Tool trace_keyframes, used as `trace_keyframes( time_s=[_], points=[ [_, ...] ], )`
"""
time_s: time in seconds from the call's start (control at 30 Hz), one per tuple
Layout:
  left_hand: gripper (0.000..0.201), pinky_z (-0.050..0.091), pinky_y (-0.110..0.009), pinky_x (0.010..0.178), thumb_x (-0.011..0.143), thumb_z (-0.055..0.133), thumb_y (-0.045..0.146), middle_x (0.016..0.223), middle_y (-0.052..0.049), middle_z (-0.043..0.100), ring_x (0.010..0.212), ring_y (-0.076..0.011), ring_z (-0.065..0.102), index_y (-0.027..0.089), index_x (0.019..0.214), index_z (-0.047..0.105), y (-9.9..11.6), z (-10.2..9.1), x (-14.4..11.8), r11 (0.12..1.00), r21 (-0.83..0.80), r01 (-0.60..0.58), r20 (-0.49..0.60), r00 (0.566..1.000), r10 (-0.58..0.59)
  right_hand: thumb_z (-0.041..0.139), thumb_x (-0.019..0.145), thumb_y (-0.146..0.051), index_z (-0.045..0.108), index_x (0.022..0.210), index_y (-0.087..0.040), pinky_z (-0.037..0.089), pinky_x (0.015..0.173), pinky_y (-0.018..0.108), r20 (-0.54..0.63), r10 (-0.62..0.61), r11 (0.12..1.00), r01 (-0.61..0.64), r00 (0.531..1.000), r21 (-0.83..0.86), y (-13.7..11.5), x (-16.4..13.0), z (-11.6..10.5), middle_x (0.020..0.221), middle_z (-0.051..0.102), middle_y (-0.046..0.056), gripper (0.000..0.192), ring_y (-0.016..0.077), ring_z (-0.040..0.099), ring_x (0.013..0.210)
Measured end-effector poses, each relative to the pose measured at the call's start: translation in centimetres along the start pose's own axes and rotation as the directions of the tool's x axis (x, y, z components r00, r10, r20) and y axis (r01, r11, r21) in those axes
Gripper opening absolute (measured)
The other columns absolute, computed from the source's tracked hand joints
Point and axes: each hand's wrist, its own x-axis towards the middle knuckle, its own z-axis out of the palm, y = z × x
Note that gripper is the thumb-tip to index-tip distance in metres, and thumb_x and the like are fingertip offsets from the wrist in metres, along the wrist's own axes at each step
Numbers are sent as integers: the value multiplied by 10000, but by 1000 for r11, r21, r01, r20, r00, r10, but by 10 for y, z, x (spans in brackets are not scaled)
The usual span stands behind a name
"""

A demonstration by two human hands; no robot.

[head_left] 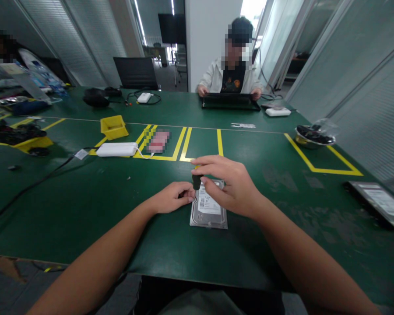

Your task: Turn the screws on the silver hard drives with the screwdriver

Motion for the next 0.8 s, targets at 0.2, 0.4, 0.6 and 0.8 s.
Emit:
trace_keyframes(
  time_s=[0.2, 0.4, 0.6, 0.8],
  points=[
    [91, 403, -258, 677, 899, 570, 238, 791, 13, 558, 713, -135, 503, 156, 861, 575, -2, 1, 0, 1000, 18, -11, -5, 1000, 11, 448, 873, -46, 657, 1153, -111, 536, 877, 425, 66, -65, 998, 66, 996, -15, 1, 0, -1, 1142, 652, 160, 355, 217, 615, 1054],
    [116, 400, -257, 668, 908, 567, 246, 773, 13, 557, 711, -133, 517, 156, 837, 571, -4, 1, 1, 999, 40, -12, -4, 1000, 12, 446, 900, -44, 636, 1214, -112, 518, 808, 367, 67, -32, 999, 34, 997, -31, 5, -2, 1, 1076, 580, 139, 374, 187, 575, 961],
    [122, 405, -254, 670, 919, 566, 266, 792, 7, 573, 722, -136, 528, 154, 908, 612, -5, 1, 0, 998, 59, -8, -7, 1000, 8, 581, 922, -207, 651, 1106, -147, 501, 787, 344, 48, 47, 995, -43, 998, -91, 5, -1, 2, 984, 592, 89, 206, 189, 580, 917],
    [123, 390, -249, 662, 919, 565, 256, 767, 17, 549, 704, -127, 503, 154, 852, 579, -4, 1, 0, 998, 54, -23, -14, 1000, 23, 565, 933, -242, 659, 1120, -133, 526, 828, 352, 17, 21, 998, -20, 1000, -65, 5, -2, 3, 1033, 637, 113, 237, 195, 615, 964]
  ],
)
